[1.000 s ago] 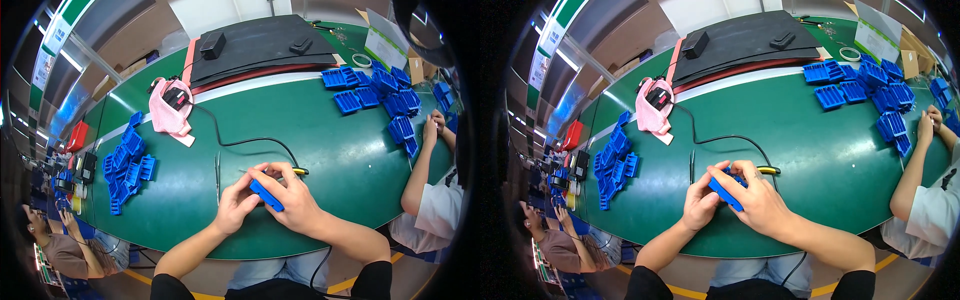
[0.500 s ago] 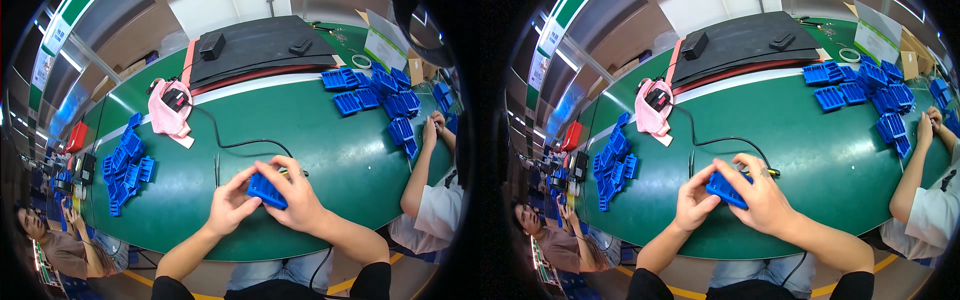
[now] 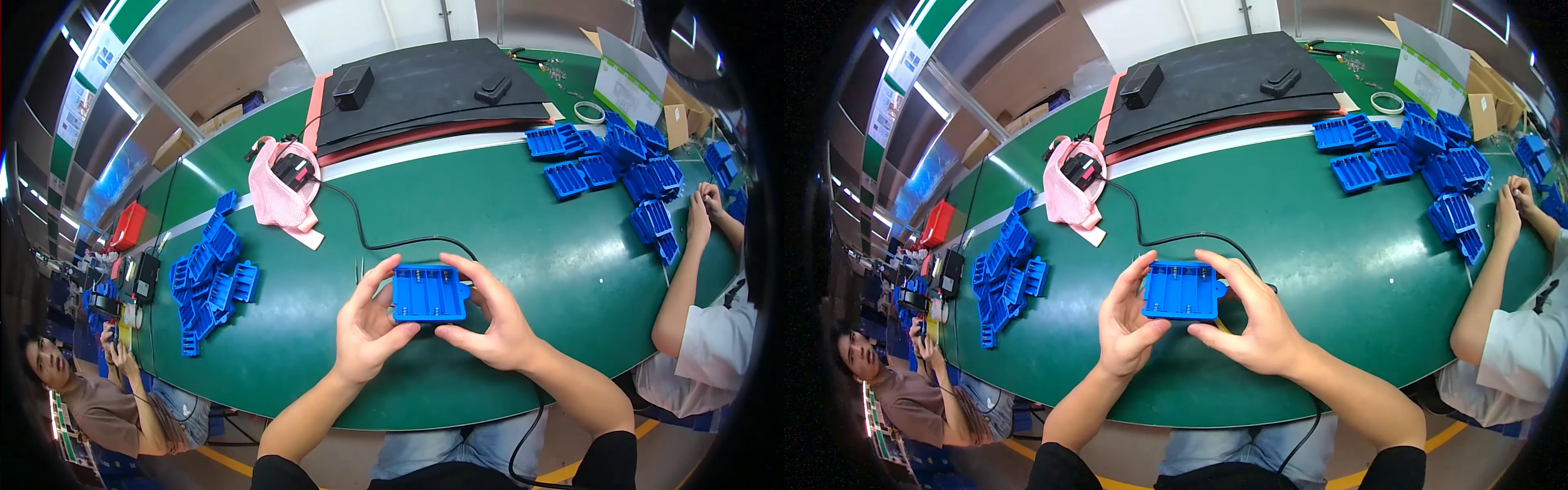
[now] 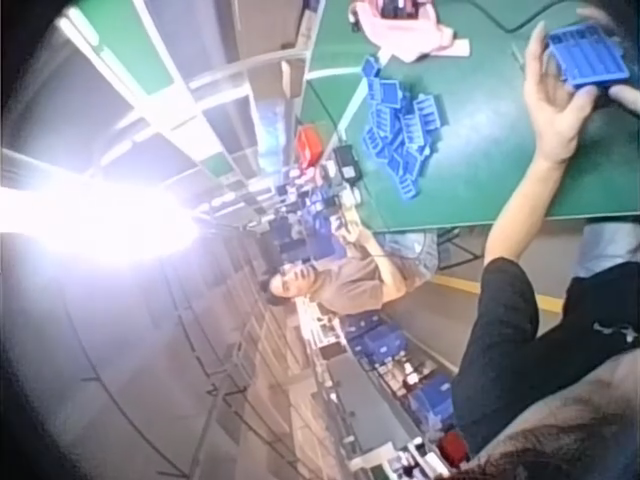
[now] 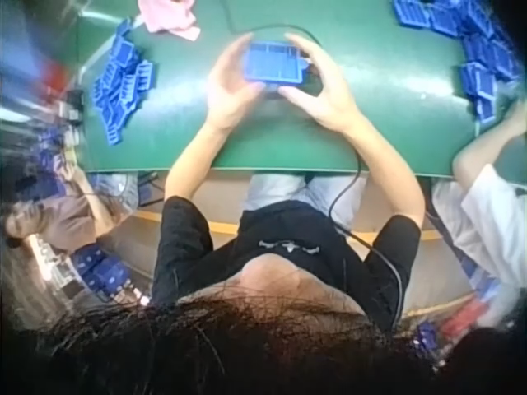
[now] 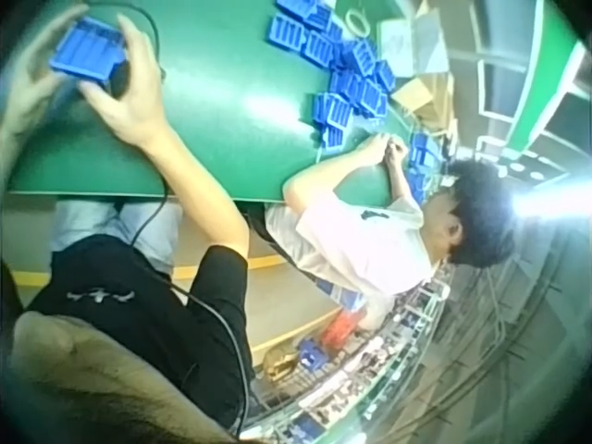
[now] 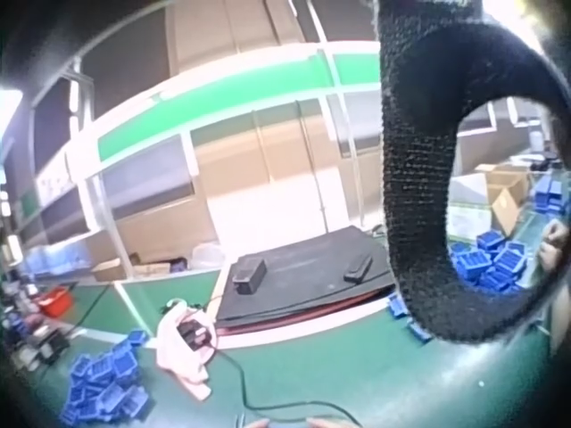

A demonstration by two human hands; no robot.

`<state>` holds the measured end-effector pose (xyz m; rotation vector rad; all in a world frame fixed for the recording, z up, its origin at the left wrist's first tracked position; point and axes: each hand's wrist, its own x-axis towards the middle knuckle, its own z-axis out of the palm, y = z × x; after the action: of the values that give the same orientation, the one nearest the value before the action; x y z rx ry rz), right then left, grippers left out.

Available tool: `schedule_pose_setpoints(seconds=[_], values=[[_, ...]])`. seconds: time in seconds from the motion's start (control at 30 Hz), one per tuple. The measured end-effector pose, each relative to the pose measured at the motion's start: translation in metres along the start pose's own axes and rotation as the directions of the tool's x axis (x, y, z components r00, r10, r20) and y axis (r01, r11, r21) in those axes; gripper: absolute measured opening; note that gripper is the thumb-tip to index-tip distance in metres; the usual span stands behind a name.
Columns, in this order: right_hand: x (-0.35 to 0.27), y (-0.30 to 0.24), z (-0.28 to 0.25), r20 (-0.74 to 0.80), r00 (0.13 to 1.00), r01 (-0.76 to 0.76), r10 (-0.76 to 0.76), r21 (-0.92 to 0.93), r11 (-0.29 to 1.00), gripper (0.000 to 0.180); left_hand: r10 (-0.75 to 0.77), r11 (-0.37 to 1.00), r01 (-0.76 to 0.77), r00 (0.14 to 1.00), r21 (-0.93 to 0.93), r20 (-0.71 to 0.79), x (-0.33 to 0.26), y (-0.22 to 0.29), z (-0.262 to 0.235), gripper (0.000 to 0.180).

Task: Assembling electronic components into blue plastic battery holders at a factory workbench.

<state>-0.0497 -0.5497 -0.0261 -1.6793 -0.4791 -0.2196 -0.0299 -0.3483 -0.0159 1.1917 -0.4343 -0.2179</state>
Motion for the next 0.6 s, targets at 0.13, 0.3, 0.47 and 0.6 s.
schedule_pose_setpoints(seconds=[0.13, 0.3, 0.47, 0.6], values=[[0.0005, 0.0024, 0.0003, -0.029, 1.0, -0.012, 0.012, -0.006, 1.0, 0.073, -0.008, 1.0, 0.009, 1.0, 0.02, -0.024, 0.0013, -0.0032, -0.0016, 0.077], [0.001, 0.0011, -0.0001, -0.03, 1.0, -0.002, 0.003, 0.016, 1.0, 0.07, -0.015, 0.995, 0.017, 1.0, 0.099, -0.021, 0.0015, -0.0029, -0.0045, 0.078], [0.0016, -0.002, -0.0011, -0.049, 0.999, 0.004, -0.005, -0.027, 1.0, 0.067, -0.062, 0.994, 0.069, 0.995, 0.081, -0.082, 0.0026, -0.0012, 0.0016, 0.08], [0.0003, -0.0007, -0.0009, -0.069, 0.997, -0.035, 0.034, -0.016, 0.999, 0.067, -0.089, 0.991, 0.098, 0.991, 0.087, -0.097, 0.0019, -0.0032, 0.0014, 0.079]])
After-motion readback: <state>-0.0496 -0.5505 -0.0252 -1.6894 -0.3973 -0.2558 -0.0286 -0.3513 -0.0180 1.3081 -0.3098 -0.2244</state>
